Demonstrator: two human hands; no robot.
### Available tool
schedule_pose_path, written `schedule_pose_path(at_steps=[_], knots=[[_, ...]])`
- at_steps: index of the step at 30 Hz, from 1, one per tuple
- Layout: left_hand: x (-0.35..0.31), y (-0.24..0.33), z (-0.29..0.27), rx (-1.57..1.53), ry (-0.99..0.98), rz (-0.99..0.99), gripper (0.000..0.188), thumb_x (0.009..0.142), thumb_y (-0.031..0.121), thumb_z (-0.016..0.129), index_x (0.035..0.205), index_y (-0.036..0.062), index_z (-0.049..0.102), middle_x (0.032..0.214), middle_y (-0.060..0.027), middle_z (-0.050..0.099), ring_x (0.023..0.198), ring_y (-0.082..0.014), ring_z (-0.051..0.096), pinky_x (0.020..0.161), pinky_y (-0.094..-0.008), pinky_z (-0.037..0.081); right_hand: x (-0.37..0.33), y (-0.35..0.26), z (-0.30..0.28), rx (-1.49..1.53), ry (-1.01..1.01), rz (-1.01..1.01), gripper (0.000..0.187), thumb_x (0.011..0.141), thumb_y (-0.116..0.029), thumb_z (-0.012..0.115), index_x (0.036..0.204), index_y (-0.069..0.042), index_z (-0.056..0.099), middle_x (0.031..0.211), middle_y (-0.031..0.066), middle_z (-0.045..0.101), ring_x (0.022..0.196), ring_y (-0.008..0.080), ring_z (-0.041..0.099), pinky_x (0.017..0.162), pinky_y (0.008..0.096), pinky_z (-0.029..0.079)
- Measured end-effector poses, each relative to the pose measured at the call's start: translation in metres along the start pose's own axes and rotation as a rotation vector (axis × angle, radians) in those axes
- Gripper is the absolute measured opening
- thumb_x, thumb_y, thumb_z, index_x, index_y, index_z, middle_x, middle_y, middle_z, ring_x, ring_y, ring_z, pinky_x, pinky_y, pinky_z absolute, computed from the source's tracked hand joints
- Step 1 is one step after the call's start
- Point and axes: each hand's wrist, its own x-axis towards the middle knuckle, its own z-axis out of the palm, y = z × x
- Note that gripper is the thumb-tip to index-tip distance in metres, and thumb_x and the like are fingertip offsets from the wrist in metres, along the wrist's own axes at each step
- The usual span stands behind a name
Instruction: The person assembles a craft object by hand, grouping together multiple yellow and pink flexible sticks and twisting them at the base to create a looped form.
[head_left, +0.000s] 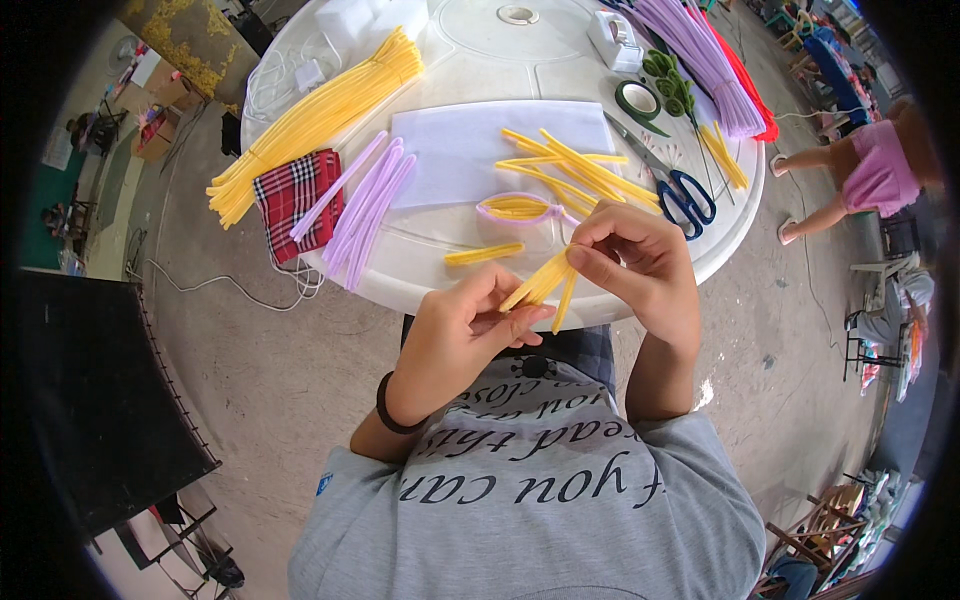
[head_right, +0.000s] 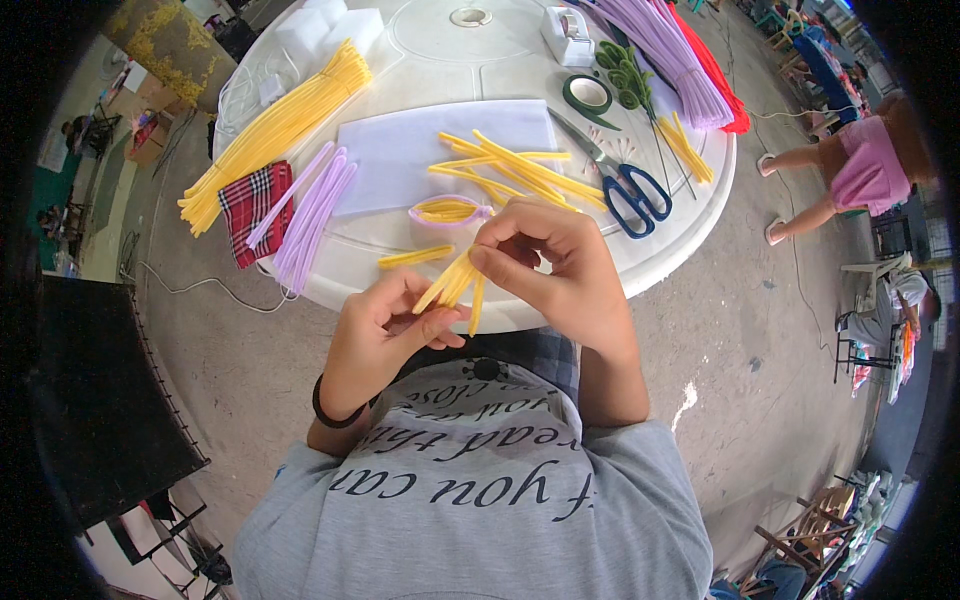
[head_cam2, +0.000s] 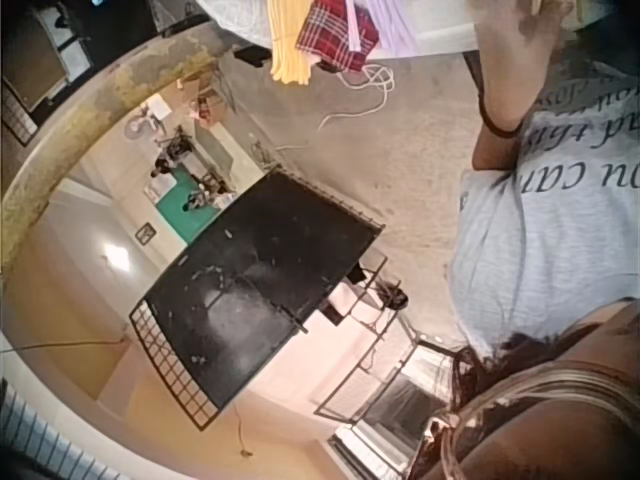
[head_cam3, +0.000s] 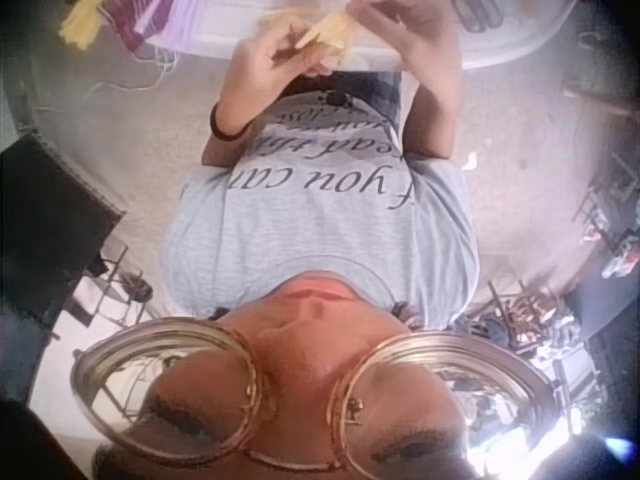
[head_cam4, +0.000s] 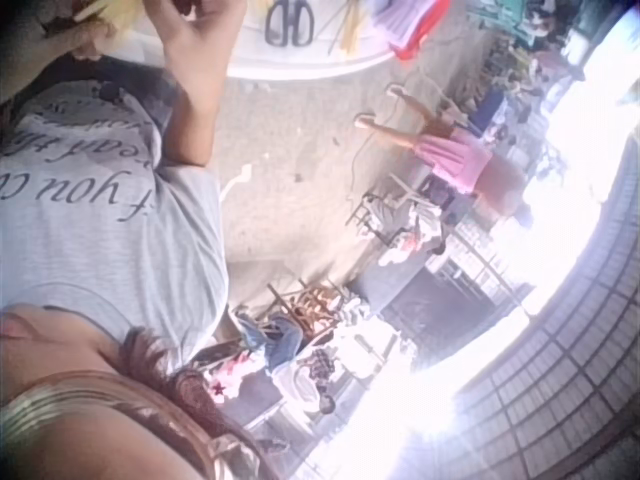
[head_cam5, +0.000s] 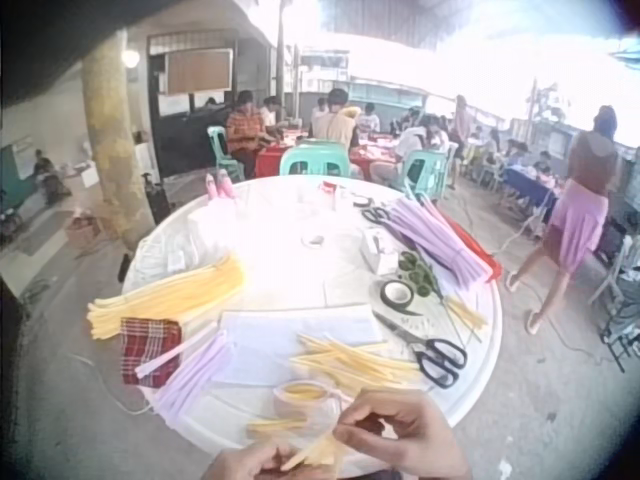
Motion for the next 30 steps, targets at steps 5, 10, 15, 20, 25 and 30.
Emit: schedule_pose_path(at_steps=[5, 10, 15, 20, 25, 30], knots=[[0.004, -0.01, -0.004, 0.154, 0.054, 0.065, 0.02, 0.087, 0.009, 0.07, 0.097, -0.0026, 0.057, 0.089, -0.0061, 0.066, 0.072, -0.0087, 0.065, 0.061, -0.0196, 0.054, -0.001, -0.001, 0.0, 0.007, -0.011, 0.025, 0.005, 0.083, -0.001, 0.068, 0.081, 0.0, 0.064, 0.075, -0.0046, 0.056, 0.065, 0.0022, 0.043, 0.057, 0.019, 0.033], [0.004, -0.006, -0.002, 0.112, 0.03, 0.039, 0.022, 0.086, 0.006, 0.071, 0.101, -0.0017, 0.057, 0.088, -0.0055, 0.065, 0.072, -0.0078, 0.064, 0.061, -0.0192, 0.054, 0.0, 0.002, -0.001, 0.016, 0.006, -0.001, 0.004, 0.084, -0.002, 0.068, 0.082, 0.0, 0.064, 0.075, -0.0048, 0.056, 0.065, 0.002, 0.043, 0.057, 0.0189, 0.033], [0.003, -0.008, 0.0, 0.061, 0.102, 0.045, 0.021, 0.085, 0.006, 0.072, 0.099, -0.0016, 0.058, 0.085, -0.0043, 0.065, 0.071, -0.0075, 0.064, 0.063, -0.0196, 0.054, 0.0, 0.003, -0.003, -0.002, 0.016, -0.023, 0.004, 0.085, -0.002, 0.068, 0.083, 0.0, 0.064, 0.076, -0.0048, 0.057, 0.065, 0.0017, 0.043, 0.057, 0.0183, 0.033], [0.001, -0.012, 0.003, 0.249, 0.18, 0.16, 0.017, 0.082, 0.005, 0.075, 0.085, 0.0005, 0.059, 0.08, -0.003, 0.065, 0.07, -0.0058, 0.062, 0.062, -0.0193, 0.051, 0.0, 0.003, -0.002, 0.018, 0.029, -0.014, 0.005, 0.086, -0.002, 0.068, 0.083, 0.0, 0.065, 0.076, -0.0048, 0.057, 0.065, 0.0014, 0.044, 0.057, 0.0179, 0.034], [-0.001, -0.019, 0.014, 0.343, 0.295, 0.294, 0.02, 0.078, 0.001, 0.075, 0.076, 0.0026, 0.056, 0.078, -0.0037, 0.064, 0.07, -0.0048, 0.06, 0.061, -0.0202, 0.048, -0.001, 0.002, 0.002, 0.077, 0.049, -0.005, 0.005, 0.087, -0.003, 0.067, 0.085, 0.001, 0.064, 0.079, -0.0033, 0.059, 0.069, 0.0015, 0.047, 0.06, 0.0178, 0.036], [0.002, -0.046, 0.013, 0.346, 0.386, 0.538, 0.023, 0.076, -0.003, 0.076, 0.073, 0.0035, 0.054, 0.077, -0.005, 0.063, 0.068, -0.0062, 0.06, 0.061, -0.0209, 0.048, -0.001, 0.002, 0.011, 0.203, 0.096, -0.009, 0.005, 0.088, -0.003, 0.067, 0.088, 0.002, 0.065, 0.083, -0.0013, 0.062, 0.074, 0.0024, 0.051, 0.064, 0.0179, 0.039]])
